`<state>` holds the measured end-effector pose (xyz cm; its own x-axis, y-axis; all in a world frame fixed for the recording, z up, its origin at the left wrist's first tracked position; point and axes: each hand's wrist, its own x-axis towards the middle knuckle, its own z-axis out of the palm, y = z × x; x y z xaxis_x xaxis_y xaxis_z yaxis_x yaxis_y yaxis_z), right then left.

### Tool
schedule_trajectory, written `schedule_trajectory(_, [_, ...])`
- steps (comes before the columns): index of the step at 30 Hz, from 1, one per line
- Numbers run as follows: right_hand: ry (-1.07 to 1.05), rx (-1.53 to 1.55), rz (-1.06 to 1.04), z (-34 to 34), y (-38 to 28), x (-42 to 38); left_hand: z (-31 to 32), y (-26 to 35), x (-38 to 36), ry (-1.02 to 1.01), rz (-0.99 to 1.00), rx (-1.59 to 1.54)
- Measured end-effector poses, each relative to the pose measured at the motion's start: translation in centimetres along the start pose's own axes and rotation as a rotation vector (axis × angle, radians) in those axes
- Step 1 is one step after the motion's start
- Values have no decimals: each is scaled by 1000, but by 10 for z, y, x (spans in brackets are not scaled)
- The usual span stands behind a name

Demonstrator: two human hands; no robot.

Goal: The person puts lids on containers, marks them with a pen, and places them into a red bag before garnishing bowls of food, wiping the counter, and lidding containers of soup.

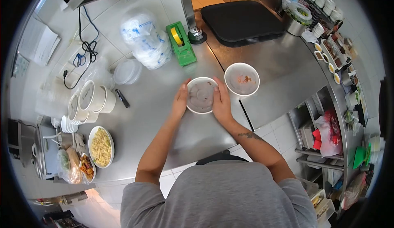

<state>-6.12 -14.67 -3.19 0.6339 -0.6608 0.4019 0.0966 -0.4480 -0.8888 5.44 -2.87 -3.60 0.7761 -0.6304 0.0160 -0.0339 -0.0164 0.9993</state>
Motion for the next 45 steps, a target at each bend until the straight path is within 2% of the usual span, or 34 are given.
schedule_trajectory(3, [83,-47,29,11,-12,-14,-22,7,25,116,-104,-41])
schedule_trajectory(6, [88,-193,16,17,-20,-32,-38,28,73,330,0,93])
schedule_trajectory(8, [43,-236,-57,11,-28,-18,-32,56,103,332,6,178])
schedule_trajectory(10, [-12,-203,-167,3,-33,31,-27,50,144,314,-136,331])
schedule_trajectory(12, [-147,221,188,15,-23,79,-17,31,176,398,-168,543])
schedule_trajectory(14, [-289,338,462,35,10,121,-21,-19,217,476,-103,517])
schedule_trajectory(16, [-400,449,722,49,9,150,-14,-17,214,556,-30,422])
schedule_trajectory(17, [-457,499,855,56,9,158,0,14,185,600,11,338])
schedule_trajectory(18, [-471,550,851,62,11,166,11,42,153,644,56,253])
schedule_trajectory(20, [-497,659,856,74,18,169,23,64,79,380,102,134])
schedule_trajectory(21, [-483,655,896,75,11,171,41,78,27,479,67,152])
schedule_trajectory(22, [-467,644,919,78,10,174,49,87,-20,408,-39,77])
schedule_trajectory(23, [-447,636,944,81,11,176,54,83,-60,315,25,-59])
schedule_trajectory(24, [-425,628,972,84,13,175,57,65,-95,256,187,-56])
schedule_trajectory(26, [-383,654,916,90,21,175,71,74,-146,268,22,62])
schedule_trajectory(30, [-257,619,872,103,26,165,81,64,-162,289,-27,111])
schedule_trajectory(31, [-227,636,943,104,23,164,84,67,-159,280,-37,99])
schedule_trajectory(34, [-219,645,1051,112,29,165,89,71,-157,296,-49,111])
schedule_trajectory(37, [-336,414,1018,125,34,163,92,73,-160,328,-65,119])
schedule_trajectory(41, [-498,675,743,90,-3,156,81,79,-167,444,19,47])
schedule_trajectory(43, [-536,755,584,65,-38,148,67,73,-168,486,-63,52])
schedule_trajectory(45, [-615,572,420,67,-11,139,56,49,-167,543,-151,94])
